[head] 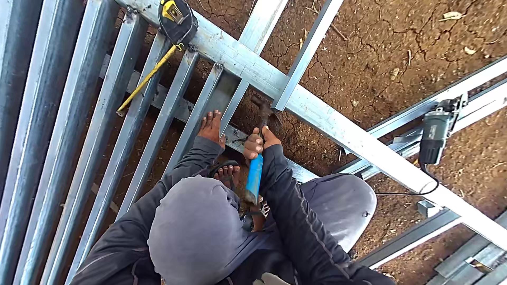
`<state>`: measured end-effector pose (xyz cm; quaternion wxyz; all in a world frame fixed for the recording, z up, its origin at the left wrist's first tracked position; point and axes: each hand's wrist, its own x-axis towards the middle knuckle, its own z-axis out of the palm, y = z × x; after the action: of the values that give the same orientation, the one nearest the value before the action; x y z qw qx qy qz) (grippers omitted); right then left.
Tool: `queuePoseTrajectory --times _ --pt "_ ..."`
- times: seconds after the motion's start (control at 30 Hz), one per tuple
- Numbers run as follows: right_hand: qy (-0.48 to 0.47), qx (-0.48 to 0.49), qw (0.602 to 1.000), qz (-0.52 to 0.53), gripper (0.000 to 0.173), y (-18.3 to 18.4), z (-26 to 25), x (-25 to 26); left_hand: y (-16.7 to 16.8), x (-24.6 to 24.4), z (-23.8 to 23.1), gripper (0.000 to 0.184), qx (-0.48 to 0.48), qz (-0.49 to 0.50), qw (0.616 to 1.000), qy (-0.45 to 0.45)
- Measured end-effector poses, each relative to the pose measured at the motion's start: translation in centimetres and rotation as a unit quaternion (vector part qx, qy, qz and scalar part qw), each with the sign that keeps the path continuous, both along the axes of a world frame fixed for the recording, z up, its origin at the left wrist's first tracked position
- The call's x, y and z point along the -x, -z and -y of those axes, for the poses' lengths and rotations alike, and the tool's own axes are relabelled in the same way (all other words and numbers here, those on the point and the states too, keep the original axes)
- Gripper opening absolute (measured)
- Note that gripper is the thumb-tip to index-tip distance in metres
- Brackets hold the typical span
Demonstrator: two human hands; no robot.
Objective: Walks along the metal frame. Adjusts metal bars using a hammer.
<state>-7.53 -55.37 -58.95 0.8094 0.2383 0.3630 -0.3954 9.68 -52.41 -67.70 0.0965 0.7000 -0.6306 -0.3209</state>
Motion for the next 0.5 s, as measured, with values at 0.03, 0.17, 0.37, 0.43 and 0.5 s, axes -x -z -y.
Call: queuePoseTrajectory --times 0.03,0.17,0.37,0.43,0.5 --pt "0.05 -0.02 0.998 0.01 0.062 -0.1 0.3 -0.5 0.0 -0.1 0.0 0.076 0.001 -0.009 1.0 0.0" --pt "-0.015 -0.012 0.999 -0.032 0.058 -1.9 1.3 -2.3 0.8 -0.5 0.0 0.078 0.007 -0.028 1.0 -0.001" --pt "0.004 -0.022 1.0 -0.02 0.061 -0.7 1.3 -1.5 -0.6 -0.3 0.3 0.077 -0.021 -0.033 0.999 -0.013" --pt "-0.027 -0.032 0.999 -0.033 0.06 -1.4 1.5 -1.9 -4.0 0.2 1.0 0.074 -0.089 -0.027 0.996 -0.014" --pt "-0.096 0.006 0.994 -0.043 0.059 -0.9 1.0 -0.9 -5.8 0.7 1.4 0.073 -0.13 -0.023 0.991 -0.019"
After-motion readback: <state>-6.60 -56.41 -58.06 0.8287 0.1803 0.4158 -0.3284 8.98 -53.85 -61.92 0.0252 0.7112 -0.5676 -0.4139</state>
